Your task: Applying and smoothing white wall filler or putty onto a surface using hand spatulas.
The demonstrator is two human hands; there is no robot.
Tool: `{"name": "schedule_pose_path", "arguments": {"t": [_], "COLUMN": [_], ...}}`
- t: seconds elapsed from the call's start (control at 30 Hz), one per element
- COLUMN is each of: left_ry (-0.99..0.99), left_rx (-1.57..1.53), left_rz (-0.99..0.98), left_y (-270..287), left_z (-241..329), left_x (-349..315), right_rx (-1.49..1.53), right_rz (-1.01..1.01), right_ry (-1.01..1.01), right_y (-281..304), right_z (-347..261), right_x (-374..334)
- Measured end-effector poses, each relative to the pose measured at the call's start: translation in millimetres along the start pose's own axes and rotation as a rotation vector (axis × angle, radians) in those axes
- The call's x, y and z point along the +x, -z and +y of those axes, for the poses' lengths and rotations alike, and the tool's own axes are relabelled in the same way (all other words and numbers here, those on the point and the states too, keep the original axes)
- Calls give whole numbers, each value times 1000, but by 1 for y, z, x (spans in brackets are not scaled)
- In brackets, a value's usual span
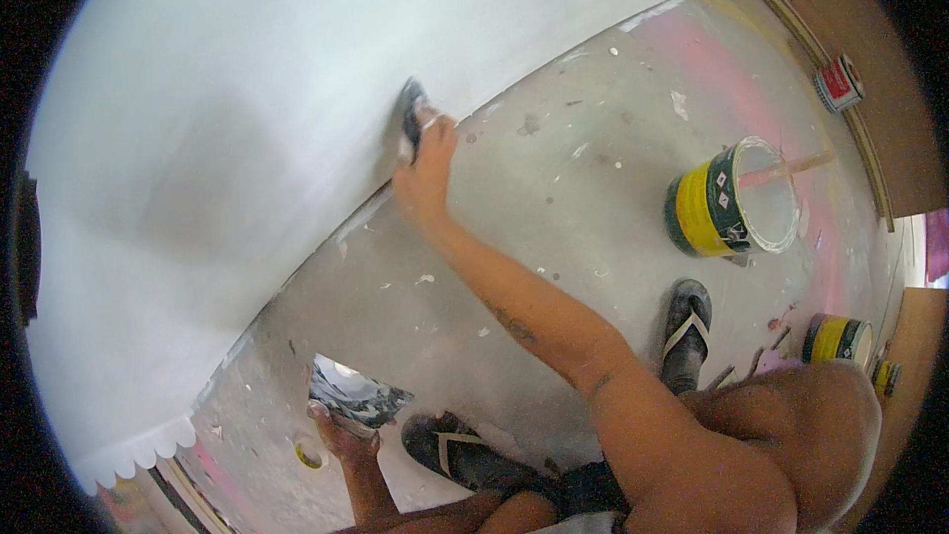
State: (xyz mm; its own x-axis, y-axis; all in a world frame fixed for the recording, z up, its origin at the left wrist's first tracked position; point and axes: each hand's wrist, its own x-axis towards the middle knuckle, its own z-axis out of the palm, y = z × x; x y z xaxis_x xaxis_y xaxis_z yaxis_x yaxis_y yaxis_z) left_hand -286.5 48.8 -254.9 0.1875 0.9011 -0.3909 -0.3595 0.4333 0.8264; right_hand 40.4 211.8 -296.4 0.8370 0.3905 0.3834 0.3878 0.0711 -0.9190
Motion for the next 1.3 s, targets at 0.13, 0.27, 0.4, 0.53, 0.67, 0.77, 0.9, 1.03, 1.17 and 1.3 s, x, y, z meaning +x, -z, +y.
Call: {"name": "schedule_pose_path", "arguments": {"t": [0.13, 0.27, 0.4, 0.53, 0.67, 0.77, 0.9, 1.03, 1.17, 1.3], "left_ry": [10, -58, -101, -384, -724, -829, -733, -1109, -99, -455], "left_rx": [-57, -96, -174, 325, 865, 1173, 1057, 1192, -63, 637], "left_rz": [-62, -21, 92, 131, 264, 156, 115, -144, 11, -196], "left_y": [4, 16, -6, 24, 13, -24, -36, -44, -72, -85], "left_z": [-4, -4, -8, -8, -8, 10, 14, 16, 21, 30], "left_x": [0, -1, 0, 14, 27, 27, 34, 38, 34, 38], "right_rx": [125, 157, 167, 194, 305, 520, 730, 434, 437, 1150], "right_rz": [-135, -217, -239, -306, -690, -797, -991, -1138, -858, -542], "right_ry": [13, -7, 15, 8, 21, 79, 267, 229, -126, -1271], "right_y": [-21, -47, -61, -65, -19, 45, 88, 94, 118, 138], "right_z": [-19, -51, -52, -75, -61, -85, -110, -67, -51, -69], "right_x": [-53, -94, -122, -140, -139, -119, -118, -97, -78, -67]}}
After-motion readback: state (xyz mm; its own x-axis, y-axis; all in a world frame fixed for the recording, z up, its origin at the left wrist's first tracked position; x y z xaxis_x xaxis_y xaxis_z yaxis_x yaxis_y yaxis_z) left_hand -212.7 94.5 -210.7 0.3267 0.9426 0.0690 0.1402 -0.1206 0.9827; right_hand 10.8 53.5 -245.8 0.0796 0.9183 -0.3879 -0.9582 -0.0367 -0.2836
